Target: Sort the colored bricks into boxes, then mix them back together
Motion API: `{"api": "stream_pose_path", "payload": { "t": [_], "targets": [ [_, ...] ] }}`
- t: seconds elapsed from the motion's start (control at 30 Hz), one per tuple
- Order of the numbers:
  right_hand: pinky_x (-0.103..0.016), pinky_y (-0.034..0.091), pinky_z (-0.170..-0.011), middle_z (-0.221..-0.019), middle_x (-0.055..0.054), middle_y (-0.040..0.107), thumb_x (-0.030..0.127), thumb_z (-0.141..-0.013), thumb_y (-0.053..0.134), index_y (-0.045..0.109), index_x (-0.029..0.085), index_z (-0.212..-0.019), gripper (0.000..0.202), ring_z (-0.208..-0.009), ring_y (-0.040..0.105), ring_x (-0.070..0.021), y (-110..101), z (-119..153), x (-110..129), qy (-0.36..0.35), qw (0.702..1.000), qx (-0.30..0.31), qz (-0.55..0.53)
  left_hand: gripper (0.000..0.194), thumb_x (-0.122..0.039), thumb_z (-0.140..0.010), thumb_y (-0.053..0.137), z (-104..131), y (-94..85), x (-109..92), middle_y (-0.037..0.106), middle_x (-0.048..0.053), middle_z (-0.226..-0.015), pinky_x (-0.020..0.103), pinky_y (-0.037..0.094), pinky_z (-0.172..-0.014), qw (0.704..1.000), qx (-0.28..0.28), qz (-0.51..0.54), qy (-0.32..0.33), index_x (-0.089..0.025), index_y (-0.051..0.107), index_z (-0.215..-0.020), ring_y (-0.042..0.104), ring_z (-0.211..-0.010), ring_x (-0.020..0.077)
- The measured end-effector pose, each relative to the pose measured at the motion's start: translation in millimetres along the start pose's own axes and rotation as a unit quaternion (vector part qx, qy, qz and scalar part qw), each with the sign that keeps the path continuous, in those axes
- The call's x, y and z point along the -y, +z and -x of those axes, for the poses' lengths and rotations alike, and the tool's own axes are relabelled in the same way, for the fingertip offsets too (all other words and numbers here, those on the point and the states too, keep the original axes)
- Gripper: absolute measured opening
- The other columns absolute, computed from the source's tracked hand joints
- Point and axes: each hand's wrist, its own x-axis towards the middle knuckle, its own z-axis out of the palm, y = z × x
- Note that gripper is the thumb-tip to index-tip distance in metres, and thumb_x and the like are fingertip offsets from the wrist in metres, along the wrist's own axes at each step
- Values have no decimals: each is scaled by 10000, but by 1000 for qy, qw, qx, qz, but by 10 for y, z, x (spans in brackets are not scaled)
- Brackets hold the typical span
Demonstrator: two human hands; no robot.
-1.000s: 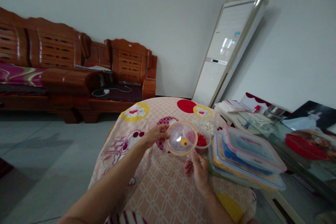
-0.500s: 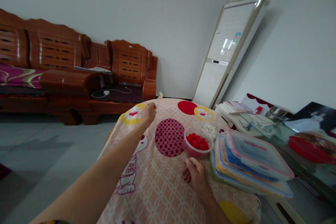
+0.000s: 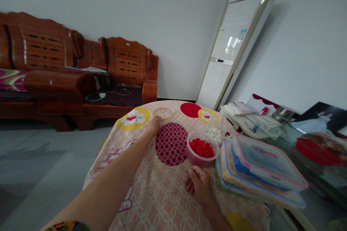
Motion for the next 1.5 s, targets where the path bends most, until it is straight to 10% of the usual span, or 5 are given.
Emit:
{"api": "stream_pose_path", "payload": {
  "t": [0.23, 0.53, 0.77, 1.2, 1.5],
  "targets": [
    [-152, 334, -361, -512, 22, 587, 545, -842, 569, 580, 171, -699, 401, -375, 502, -76, -12, -4, 5, -8, 1000, 5, 12, 417, -158, -833, 507, 394, -31, -661, 595, 126, -1293, 385, 390, -1090, 980, -46, 110, 157, -161, 574, -1244, 518, -1239, 232],
    [-189, 385, -375, -559, -1, 617, 559, -860, 536, 597, 168, -754, 409, -403, 546, -112, -66, 10, -17, -31, 999, -6, 19, 302, -456, -869, 582, 1318, -74, -1179, 653, 60, -859, 301, 408, -910, 882, 149, 182, 409, -169, 650, -804, 564, -873, 172],
    [-204, 373, -421, -510, 14, 554, 568, -864, 523, 570, 181, -628, 455, -425, 511, -108, -108, 163, 61, -84, 991, -42, 99, 312, -453, -821, 632, 1343, -248, -1116, 611, 5, -728, 242, 411, -714, 903, 111, 359, 210, -149, 616, -751, 539, -723, 131],
    [-231, 418, -467, -529, 7, 570, 613, -888, 461, 598, 188, -675, 495, -461, 537, -132, -183, 109, 16, -95, 981, -144, 87, 455, -529, -682, 730, 1127, -236, -908, 480, -55, -489, 180, 266, -461, 785, 147, 600, -40, -149, 500, -581, 374, -441, 45],
    [-224, 413, -436, -523, 11, 561, 644, -874, 451, 612, 182, -696, 521, -439, 531, -129, -174, 103, 10, -83, 982, -145, 86, 237, -346, -711, 756, 893, -86, -779, 666, 21, -596, 234, 476, -518, 669, 115, 703, -211, -141, 637, -708, 595, -521, 136]
  ]
}}
